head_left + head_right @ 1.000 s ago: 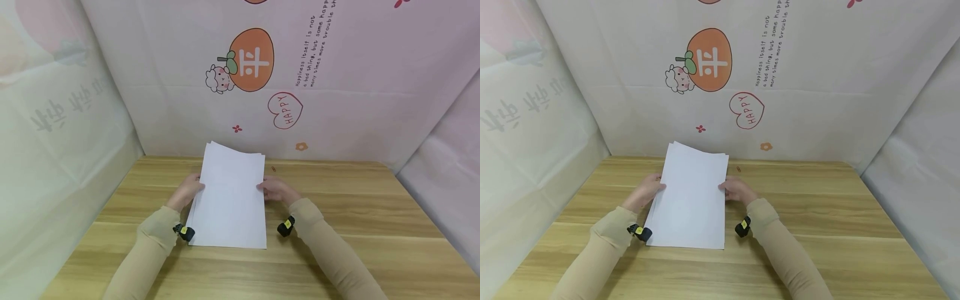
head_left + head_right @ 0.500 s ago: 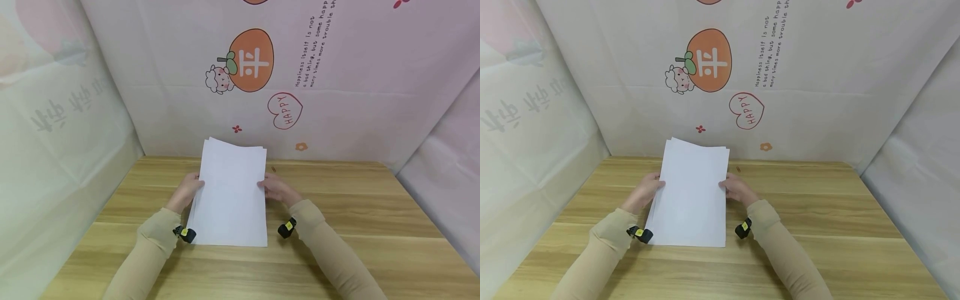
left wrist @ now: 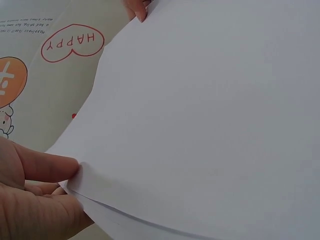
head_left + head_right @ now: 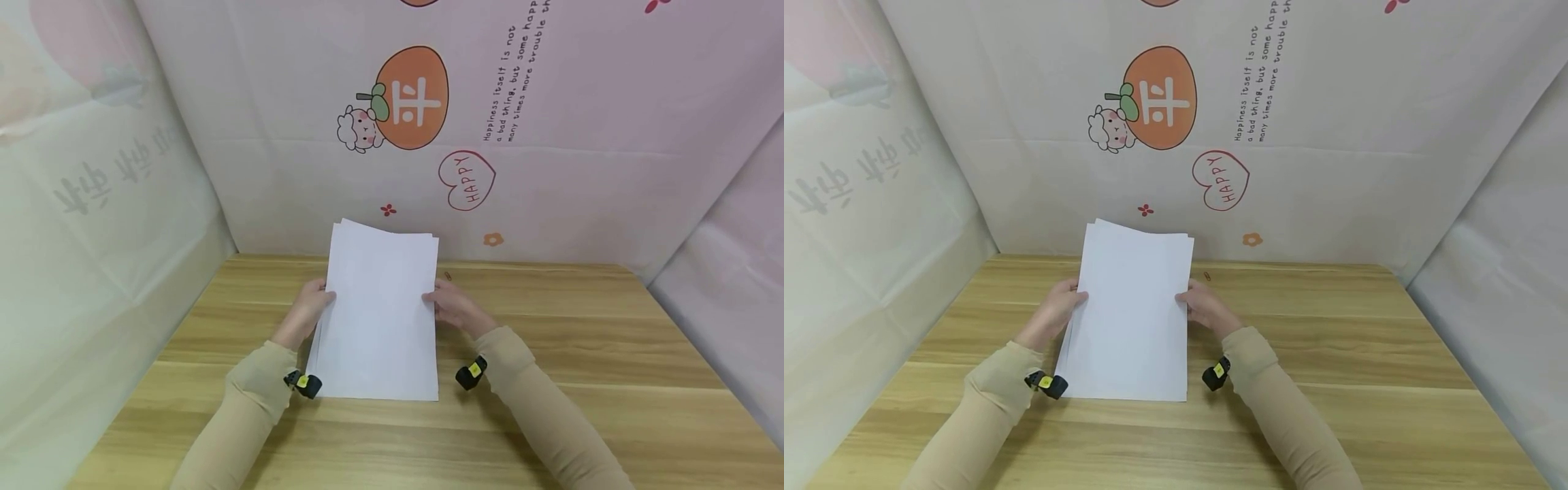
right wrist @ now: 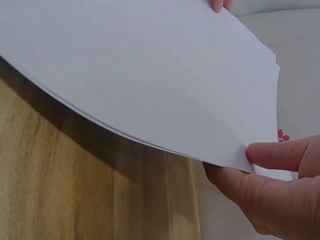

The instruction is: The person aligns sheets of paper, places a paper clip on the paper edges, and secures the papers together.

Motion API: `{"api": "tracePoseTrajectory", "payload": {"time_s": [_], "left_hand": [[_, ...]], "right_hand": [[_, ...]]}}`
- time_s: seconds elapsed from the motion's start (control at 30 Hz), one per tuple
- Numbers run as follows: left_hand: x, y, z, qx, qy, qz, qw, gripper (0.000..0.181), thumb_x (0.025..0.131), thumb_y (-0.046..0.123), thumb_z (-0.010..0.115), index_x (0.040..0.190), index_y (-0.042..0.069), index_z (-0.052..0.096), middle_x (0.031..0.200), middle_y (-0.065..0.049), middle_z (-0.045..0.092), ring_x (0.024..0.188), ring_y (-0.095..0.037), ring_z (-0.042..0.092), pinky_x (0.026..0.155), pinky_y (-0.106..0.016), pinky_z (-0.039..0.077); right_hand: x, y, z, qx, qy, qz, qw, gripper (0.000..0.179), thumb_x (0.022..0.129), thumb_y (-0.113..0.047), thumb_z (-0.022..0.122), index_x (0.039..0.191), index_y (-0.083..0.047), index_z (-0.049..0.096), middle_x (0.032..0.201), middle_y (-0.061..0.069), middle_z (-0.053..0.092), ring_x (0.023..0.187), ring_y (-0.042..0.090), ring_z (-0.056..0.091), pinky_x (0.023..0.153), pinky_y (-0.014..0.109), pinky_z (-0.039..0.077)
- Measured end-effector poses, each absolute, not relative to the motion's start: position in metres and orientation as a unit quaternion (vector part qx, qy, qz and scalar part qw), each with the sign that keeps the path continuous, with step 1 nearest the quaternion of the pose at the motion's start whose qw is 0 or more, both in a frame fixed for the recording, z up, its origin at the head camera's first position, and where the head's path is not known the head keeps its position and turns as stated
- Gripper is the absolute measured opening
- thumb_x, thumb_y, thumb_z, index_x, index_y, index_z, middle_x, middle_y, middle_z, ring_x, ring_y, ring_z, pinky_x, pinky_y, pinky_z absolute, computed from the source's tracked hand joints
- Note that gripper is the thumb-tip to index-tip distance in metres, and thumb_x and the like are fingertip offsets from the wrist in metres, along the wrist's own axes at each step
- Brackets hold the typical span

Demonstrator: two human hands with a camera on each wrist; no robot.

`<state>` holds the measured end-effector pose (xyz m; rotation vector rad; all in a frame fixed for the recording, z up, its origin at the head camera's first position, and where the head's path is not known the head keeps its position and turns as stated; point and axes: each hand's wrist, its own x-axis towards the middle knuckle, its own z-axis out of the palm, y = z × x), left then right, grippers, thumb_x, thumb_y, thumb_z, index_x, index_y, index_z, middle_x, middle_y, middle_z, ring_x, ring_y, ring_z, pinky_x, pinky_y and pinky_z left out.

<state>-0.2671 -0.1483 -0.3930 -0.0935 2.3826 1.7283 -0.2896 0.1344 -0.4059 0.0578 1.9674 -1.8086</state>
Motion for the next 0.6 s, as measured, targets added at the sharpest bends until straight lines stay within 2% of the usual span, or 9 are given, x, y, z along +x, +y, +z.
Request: {"api": "tracePoseTrajectory", "payload": {"time_s": [0.17,0.4,0.6], "left_hand": [[-0.265,-0.148,-0.391,-0.03,0.802,0.59,0.089,0.045,0.099,0.009,0.04,0.139,-0.011,0.033,0.148,-0.026,0.032,0.138,-0.037,0.03,0.113,-0.05,0.027],[-0.262,-0.146,-0.387,-0.029,0.793,0.603,0.081,0.044,0.098,0.009,0.04,0.138,-0.01,0.036,0.146,-0.025,0.036,0.135,-0.036,0.035,0.112,-0.049,0.029],[-0.259,-0.144,-0.385,-0.035,0.79,0.609,0.066,0.042,0.098,0.01,0.041,0.136,-0.008,0.04,0.143,-0.024,0.041,0.129,-0.035,0.042,0.109,-0.048,0.034]], "right_hand": [[-0.288,0.134,-0.403,0.02,0.718,-0.659,0.223,0.05,0.1,-0.005,0.038,0.148,-0.003,0.022,0.14,0.02,0.041,0.121,0.03,0.047,0.1,0.041,0.043],[-0.283,0.132,-0.395,0.009,0.716,-0.664,0.214,0.054,0.101,-0.004,0.038,0.149,-0.002,0.016,0.147,0.02,0.032,0.132,0.033,0.037,0.108,0.047,0.034],[-0.277,0.131,-0.388,0.007,0.729,-0.654,0.201,0.055,0.1,-0.006,0.039,0.15,-0.002,0.015,0.151,0.02,0.028,0.135,0.035,0.034,0.11,0.049,0.032]]}}
